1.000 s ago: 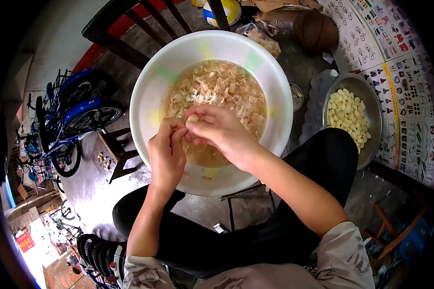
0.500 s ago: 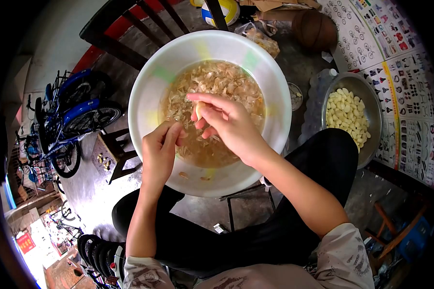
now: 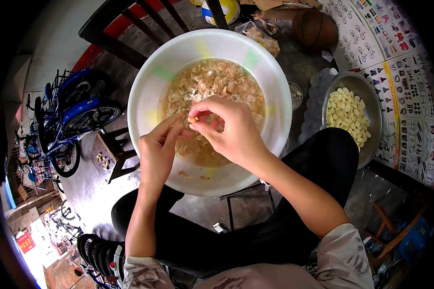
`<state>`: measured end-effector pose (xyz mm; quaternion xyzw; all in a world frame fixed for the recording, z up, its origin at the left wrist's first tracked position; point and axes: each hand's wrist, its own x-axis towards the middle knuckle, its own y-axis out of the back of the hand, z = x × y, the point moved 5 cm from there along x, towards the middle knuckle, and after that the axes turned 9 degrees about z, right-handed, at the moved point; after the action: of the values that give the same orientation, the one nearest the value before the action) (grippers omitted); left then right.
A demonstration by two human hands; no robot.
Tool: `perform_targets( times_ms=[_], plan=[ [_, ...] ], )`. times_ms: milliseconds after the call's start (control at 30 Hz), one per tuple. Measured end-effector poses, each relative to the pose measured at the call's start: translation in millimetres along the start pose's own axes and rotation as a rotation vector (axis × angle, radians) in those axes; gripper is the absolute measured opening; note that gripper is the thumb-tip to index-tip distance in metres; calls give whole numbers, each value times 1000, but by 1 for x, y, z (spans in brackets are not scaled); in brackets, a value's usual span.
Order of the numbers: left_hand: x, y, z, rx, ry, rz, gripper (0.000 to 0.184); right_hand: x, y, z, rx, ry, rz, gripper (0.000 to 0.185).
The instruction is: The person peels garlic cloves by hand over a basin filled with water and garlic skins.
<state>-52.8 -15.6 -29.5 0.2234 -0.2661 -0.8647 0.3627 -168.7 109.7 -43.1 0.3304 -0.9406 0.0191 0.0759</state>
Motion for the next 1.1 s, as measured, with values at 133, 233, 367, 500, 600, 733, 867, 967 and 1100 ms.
perform_targets(
  times_ms=[133, 233, 367, 500, 600, 733, 867, 967, 1100],
  plan=[
    [-1, -4, 3, -81, -232, 30, 28, 0, 0, 1, 12, 14, 25, 12],
    [-8, -5, 14, -39, -364, 48, 30, -3, 0, 0, -28, 54, -2, 14],
    [-12, -9, 12, -34, -398, 40, 29, -9, -7, 6, -72, 28, -1, 11],
    [-13, -9, 13, -26, -426, 69, 26, -8, -7, 6, 26, -18, 81, 10],
    [-12, -8, 12, -23, -434, 70, 25, -7, -6, 1, 27, 21, 64, 9],
    [-12, -8, 11, 20, -536, 115, 33, -10, -7, 3, -7, -2, 24, 13],
    [-16, -8, 15, 91, -661, 191, 44, -11, -9, 11, 160, -194, -29, 19],
    [-17, -9, 15, 150, -671, 202, 53, -12, -8, 12, 220, -328, -37, 20],
    [-18, -10, 15, 243, -764, 248, 56, -15, -8, 9, 343, -429, -8, 18]
  ],
)
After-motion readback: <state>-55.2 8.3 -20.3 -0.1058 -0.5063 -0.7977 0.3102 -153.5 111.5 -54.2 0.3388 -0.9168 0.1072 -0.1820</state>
